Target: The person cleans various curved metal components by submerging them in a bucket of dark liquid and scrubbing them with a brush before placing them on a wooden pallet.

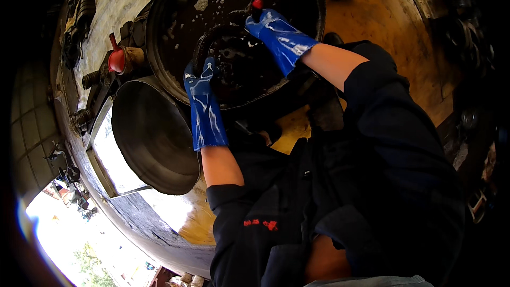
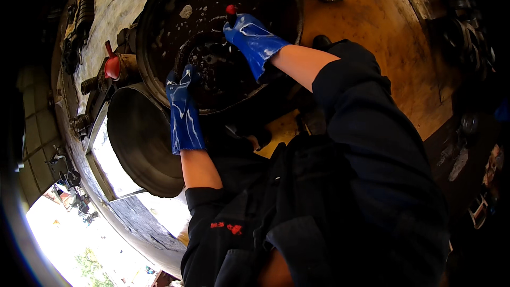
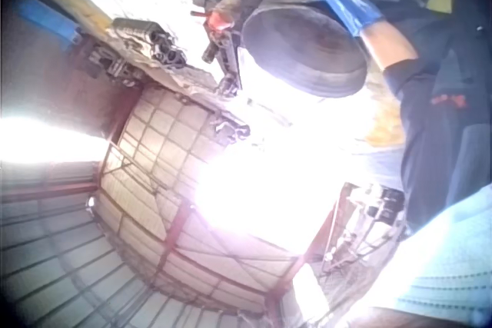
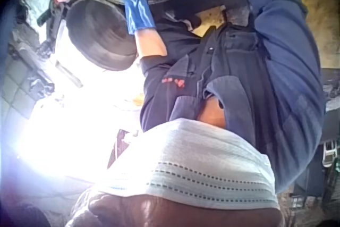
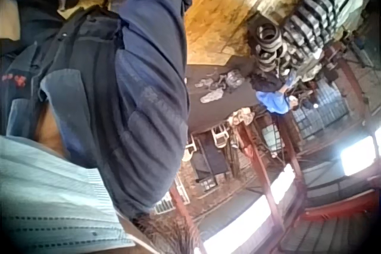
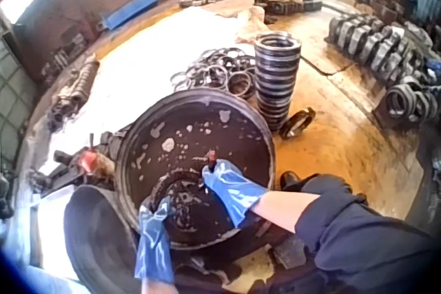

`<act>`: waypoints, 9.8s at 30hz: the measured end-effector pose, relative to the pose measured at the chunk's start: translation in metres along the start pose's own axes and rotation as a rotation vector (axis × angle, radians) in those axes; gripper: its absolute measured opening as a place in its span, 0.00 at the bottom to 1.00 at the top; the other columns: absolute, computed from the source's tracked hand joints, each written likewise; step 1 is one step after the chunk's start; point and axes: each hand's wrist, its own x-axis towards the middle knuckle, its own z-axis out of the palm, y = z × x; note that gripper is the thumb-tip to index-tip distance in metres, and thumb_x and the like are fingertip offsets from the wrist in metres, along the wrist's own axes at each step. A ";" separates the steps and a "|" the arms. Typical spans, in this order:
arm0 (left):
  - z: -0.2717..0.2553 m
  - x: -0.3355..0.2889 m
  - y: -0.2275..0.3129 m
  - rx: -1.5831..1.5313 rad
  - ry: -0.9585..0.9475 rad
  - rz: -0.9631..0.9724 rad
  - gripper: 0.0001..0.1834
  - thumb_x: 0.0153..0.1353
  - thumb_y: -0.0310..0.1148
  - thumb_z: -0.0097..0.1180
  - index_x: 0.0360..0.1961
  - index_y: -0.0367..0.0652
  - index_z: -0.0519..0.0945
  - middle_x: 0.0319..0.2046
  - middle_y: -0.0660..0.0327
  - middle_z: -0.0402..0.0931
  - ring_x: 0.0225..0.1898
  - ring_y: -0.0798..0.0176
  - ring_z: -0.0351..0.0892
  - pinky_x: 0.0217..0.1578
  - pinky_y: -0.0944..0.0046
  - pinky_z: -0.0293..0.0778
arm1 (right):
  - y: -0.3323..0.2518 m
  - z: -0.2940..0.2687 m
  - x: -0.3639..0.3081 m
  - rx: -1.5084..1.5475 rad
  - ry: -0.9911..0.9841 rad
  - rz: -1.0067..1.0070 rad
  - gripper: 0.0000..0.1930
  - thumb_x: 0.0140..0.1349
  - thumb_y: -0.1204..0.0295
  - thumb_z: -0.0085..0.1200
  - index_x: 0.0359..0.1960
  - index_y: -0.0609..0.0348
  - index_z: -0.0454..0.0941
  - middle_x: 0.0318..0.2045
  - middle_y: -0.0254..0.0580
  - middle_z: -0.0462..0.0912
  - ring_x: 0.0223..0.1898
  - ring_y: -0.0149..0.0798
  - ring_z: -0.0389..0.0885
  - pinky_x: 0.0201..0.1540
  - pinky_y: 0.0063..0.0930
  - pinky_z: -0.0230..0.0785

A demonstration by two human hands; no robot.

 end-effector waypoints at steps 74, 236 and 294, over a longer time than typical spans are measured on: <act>0.010 0.003 0.023 -0.466 0.000 -0.206 0.27 0.75 0.49 0.53 0.60 0.35 0.78 0.53 0.53 0.82 0.46 0.55 0.82 0.53 0.56 0.79 | -0.008 -0.019 -0.019 -0.201 -0.407 -0.130 0.22 0.63 0.51 0.59 0.42 0.59 0.87 0.33 0.50 0.87 0.37 0.44 0.86 0.43 0.38 0.74; 0.037 -0.010 0.049 0.357 0.025 0.064 0.33 0.62 0.45 0.72 0.60 0.30 0.78 0.51 0.51 0.82 0.51 0.60 0.82 0.52 0.61 0.78 | -0.011 -0.041 -0.013 0.416 -0.143 0.099 0.20 0.67 0.59 0.53 0.38 0.69 0.83 0.30 0.48 0.85 0.33 0.37 0.80 0.42 0.34 0.71; 0.027 -0.037 0.027 0.408 -0.066 0.004 0.33 0.48 0.13 0.70 0.58 0.38 0.79 0.42 0.60 0.84 0.42 0.63 0.84 0.44 0.65 0.82 | 0.003 -0.055 0.022 0.157 -0.118 0.020 0.18 0.66 0.54 0.54 0.29 0.56 0.80 0.21 0.37 0.78 0.25 0.35 0.77 0.33 0.33 0.70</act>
